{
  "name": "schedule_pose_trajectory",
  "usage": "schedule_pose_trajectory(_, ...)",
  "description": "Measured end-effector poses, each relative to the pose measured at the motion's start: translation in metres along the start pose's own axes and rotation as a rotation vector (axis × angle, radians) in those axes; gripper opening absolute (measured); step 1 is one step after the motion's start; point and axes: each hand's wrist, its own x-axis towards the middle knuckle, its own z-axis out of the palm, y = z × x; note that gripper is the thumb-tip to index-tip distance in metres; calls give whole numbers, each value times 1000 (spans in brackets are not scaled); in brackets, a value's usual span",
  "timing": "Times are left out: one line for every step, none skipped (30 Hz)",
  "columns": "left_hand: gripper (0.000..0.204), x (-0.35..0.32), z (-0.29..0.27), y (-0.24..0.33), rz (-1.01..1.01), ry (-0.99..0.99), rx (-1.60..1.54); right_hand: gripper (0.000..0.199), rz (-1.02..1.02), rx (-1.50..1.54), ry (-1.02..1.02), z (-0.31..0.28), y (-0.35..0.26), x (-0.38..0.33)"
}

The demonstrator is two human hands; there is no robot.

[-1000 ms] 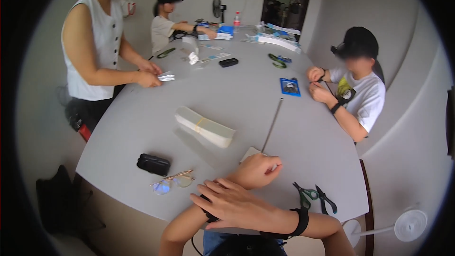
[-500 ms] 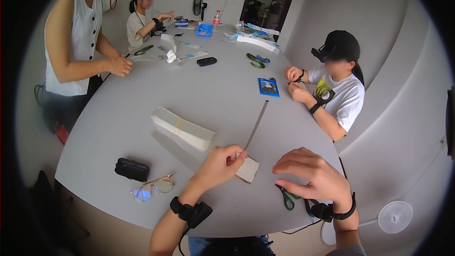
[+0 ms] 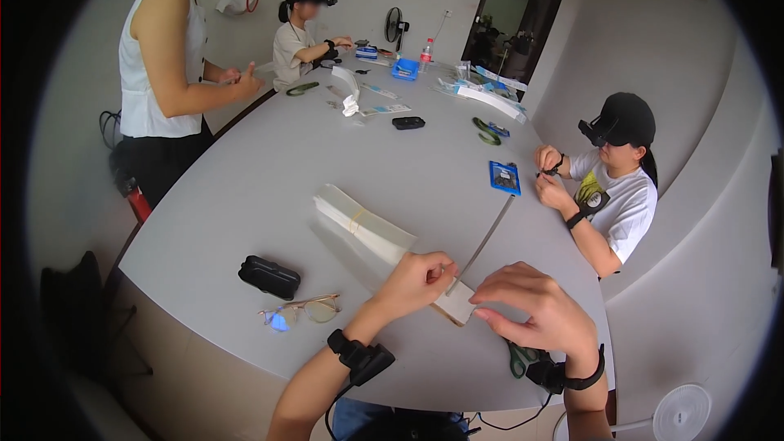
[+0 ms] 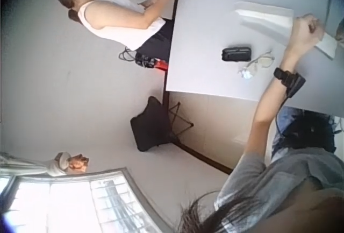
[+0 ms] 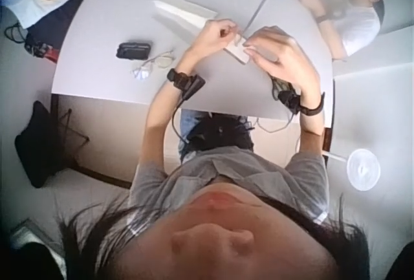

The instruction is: Manually assembling or sorting small fishing tackle components at a table.

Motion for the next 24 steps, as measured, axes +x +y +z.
schedule_pose_trajectory(14,-1,0,-2,-1,11,7,15,-12,5,-3,1,-1,1)
schedule_pose_trajectory(13,-1,1,-6,7,16,1,14,-3,3,-10,1,-2,0)
schedule_pose_trajectory(13,1,2,-9,21,14,-9,14,12,-5,-13,1,-3,-1)
schedule_pose_trajectory(13,2,2,-9,24,18,-6,14,7,-7,-13,0,-4,-2)
schedule_pose_trajectory(13,4,3,-10,23,6,3,13,16,-11,-15,0,-5,-3)
schedule_pose_trajectory(13,3,2,-10,16,-4,13,13,24,-10,-19,1,-5,-3)
schedule_pose_trajectory(13,2,0,-10,14,-1,18,13,20,-6,-19,2,-4,-3)
schedule_pose_trajectory(13,1,-1,-10,2,-1,26,13,19,1,-23,4,-3,-3)
schedule_pose_trajectory(13,1,-1,-9,-8,-3,31,13,21,6,-26,4,-3,-2)
schedule_pose_trajectory(13,1,-1,-10,-9,-3,33,13,20,8,-26,5,-3,-2)
schedule_pose_trajectory(13,0,-1,-11,12,13,41,13,18,8,-33,5,-3,-1)
schedule_pose_trajectory(13,0,0,-11,33,29,49,13,17,9,-41,6,-3,-1)
schedule_pose_trajectory(13,-1,0,-11,31,28,51,13,17,12,-40,7,-3,0)
schedule_pose_trajectory(12,2,3,-8,33,20,49,12,14,-2,-21,3,-4,-1)
schedule_pose_trajectory(10,3,5,-9,25,16,54,11,6,-3,-5,4,-3,-1)
schedule_pose_trajectory(10,2,5,-9,24,9,52,11,13,-3,-2,4,0,-1)
schedule_pose_trajectory(10,1,3,-9,20,12,49,11,8,-11,9,4,2,0)
schedule_pose_trajectory(9,0,2,-9,17,14,44,11,4,-20,21,3,5,0)
schedule_pose_trajectory(9,1,4,-8,25,-5,31,11,23,-34,28,-1,5,-1)
schedule_pose_trajectory(9,2,4,-7,8,-2,34,11,33,-55,57,-5,5,-1)
schedule_pose_trajectory(9,1,3,-6,-14,9,44,10,35,-69,84,-8,5,0)
schedule_pose_trajectory(9,0,1,-5,-12,-3,37,10,47,-75,88,-11,4,1)
schedule_pose_trajectory(9,-1,0,-4,-30,5,52,10,73,-45,154,-14,2,2)
schedule_pose_trajectory(10,-2,0,-3,-46,10,62,9,104,-20,221,-18,1,1)
